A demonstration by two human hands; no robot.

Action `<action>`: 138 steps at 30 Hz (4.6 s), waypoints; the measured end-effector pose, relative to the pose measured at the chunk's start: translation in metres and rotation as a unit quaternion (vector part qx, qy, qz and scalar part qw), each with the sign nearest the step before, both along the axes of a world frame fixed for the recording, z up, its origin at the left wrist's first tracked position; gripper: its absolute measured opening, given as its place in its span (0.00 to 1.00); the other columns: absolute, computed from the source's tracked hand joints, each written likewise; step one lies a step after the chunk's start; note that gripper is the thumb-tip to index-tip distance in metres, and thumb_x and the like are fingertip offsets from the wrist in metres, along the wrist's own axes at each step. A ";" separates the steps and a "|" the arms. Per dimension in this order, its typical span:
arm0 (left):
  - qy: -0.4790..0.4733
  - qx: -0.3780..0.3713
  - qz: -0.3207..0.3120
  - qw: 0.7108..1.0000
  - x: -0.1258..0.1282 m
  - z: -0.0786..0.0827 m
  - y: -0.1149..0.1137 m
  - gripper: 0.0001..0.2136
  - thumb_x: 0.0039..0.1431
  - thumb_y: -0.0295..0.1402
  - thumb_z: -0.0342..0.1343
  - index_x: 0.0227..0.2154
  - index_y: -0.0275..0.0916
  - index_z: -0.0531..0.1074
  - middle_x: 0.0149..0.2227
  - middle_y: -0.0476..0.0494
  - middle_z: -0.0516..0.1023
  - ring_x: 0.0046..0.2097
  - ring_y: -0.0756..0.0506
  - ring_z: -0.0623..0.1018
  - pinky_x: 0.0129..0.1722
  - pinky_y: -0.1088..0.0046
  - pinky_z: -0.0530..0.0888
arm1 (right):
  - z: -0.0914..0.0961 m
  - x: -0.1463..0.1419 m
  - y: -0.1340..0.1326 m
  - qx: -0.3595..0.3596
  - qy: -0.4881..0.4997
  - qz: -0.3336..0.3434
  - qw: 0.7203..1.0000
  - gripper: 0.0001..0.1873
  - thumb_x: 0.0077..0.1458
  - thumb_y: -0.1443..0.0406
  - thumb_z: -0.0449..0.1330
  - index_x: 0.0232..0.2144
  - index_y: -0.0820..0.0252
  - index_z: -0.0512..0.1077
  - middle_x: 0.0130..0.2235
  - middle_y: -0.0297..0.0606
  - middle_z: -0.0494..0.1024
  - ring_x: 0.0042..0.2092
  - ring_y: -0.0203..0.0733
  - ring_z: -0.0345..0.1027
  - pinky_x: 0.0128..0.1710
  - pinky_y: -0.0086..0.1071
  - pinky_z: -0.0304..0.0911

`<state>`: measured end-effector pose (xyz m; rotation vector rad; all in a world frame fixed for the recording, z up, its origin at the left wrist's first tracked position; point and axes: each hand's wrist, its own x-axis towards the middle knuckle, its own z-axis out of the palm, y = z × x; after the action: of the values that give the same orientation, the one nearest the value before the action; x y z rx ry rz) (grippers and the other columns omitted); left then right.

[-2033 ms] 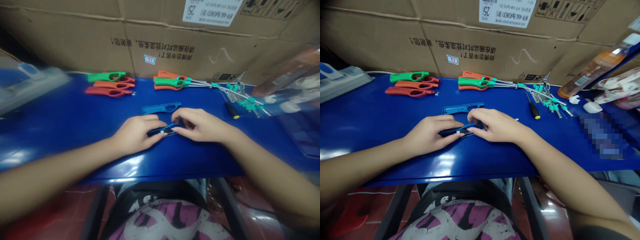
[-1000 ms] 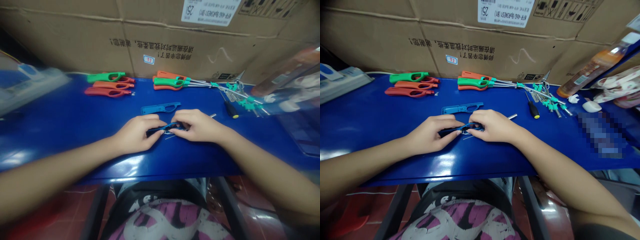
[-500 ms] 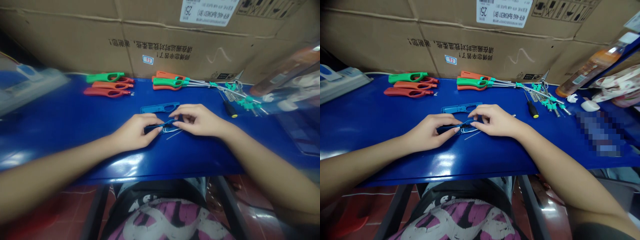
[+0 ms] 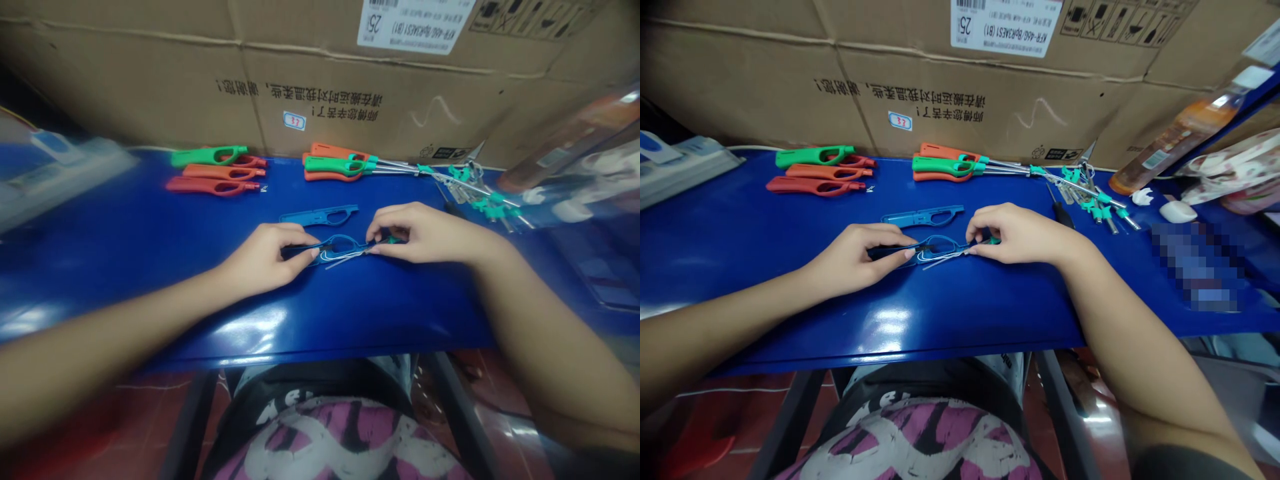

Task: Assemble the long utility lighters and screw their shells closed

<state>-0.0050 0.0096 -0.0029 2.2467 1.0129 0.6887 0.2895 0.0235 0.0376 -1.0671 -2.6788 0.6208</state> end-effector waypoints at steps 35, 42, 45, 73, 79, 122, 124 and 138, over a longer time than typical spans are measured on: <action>0.027 0.024 -0.029 0.999 0.000 -0.005 0.004 0.16 0.68 0.37 0.53 0.53 0.40 0.79 0.37 0.45 0.73 0.37 0.47 0.75 0.39 0.69 0.72 | -0.008 -0.011 0.005 -0.214 0.016 -0.146 0.966 0.16 0.52 0.52 0.66 0.31 0.60 0.80 0.29 0.35 0.79 0.28 0.34 0.62 0.29 0.31 0.55; 0.060 0.099 -0.035 0.993 0.001 -0.006 0.003 0.17 0.70 0.37 0.51 0.54 0.38 0.78 0.41 0.41 0.74 0.44 0.44 0.75 0.48 0.63 0.73 | -0.004 -0.015 0.000 -0.221 0.000 -0.174 0.960 0.14 0.54 0.54 0.65 0.33 0.59 0.79 0.25 0.31 0.76 0.20 0.31 0.63 0.24 0.29 0.56; 0.085 0.137 -0.038 0.986 0.001 -0.006 0.001 0.18 0.70 0.40 0.52 0.55 0.38 0.77 0.46 0.39 0.75 0.48 0.41 0.73 0.53 0.59 0.71 | 0.000 -0.016 -0.004 -0.210 -0.003 -0.166 0.963 0.12 0.56 0.56 0.64 0.33 0.59 0.79 0.23 0.30 0.75 0.18 0.30 0.64 0.23 0.28 0.58; 0.110 0.132 -0.085 0.981 -0.002 -0.006 0.006 0.20 0.71 0.42 0.51 0.58 0.38 0.74 0.47 0.38 0.73 0.50 0.41 0.74 0.55 0.60 0.72 | -0.002 -0.015 -0.003 -0.061 -0.018 -0.070 0.996 0.08 0.55 0.61 0.66 0.32 0.61 0.79 0.35 0.37 0.79 0.30 0.34 0.64 0.33 0.30 0.59; 0.120 0.131 -0.097 0.979 -0.001 -0.006 0.006 0.20 0.71 0.42 0.50 0.59 0.40 0.73 0.47 0.38 0.73 0.49 0.40 0.73 0.53 0.57 0.72 | 0.001 -0.019 -0.004 -0.125 -0.043 -0.124 0.983 0.09 0.51 0.60 0.69 0.30 0.60 0.78 0.29 0.34 0.78 0.28 0.34 0.64 0.30 0.29 0.58; 0.128 0.118 -0.107 0.979 -0.001 -0.001 0.007 0.20 0.72 0.41 0.49 0.58 0.38 0.74 0.46 0.37 0.73 0.47 0.40 0.75 0.51 0.59 0.74 | 0.000 -0.020 -0.009 0.066 -0.079 0.014 0.995 0.11 0.63 0.68 0.59 0.30 0.62 0.79 0.35 0.40 0.80 0.34 0.39 0.71 0.37 0.32 0.62; 0.129 0.121 -0.110 0.978 -0.001 -0.001 0.007 0.20 0.72 0.41 0.49 0.58 0.37 0.74 0.46 0.37 0.73 0.47 0.40 0.75 0.51 0.60 0.74 | 0.002 -0.021 -0.010 0.070 -0.099 0.008 0.993 0.11 0.62 0.69 0.59 0.30 0.62 0.79 0.35 0.39 0.80 0.35 0.39 0.71 0.36 0.32 0.61; 0.133 0.131 -0.111 0.976 0.000 -0.002 0.008 0.19 0.71 0.41 0.50 0.58 0.39 0.73 0.46 0.38 0.74 0.49 0.40 0.75 0.51 0.60 0.74 | 0.007 -0.022 -0.016 0.059 -0.139 -0.001 0.989 0.12 0.64 0.68 0.57 0.29 0.61 0.78 0.35 0.40 0.79 0.35 0.40 0.71 0.36 0.33 0.59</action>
<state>-0.0051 0.0176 -0.0047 2.6882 0.8089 0.4549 0.2670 0.0073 0.0444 -1.2017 -2.9045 0.3291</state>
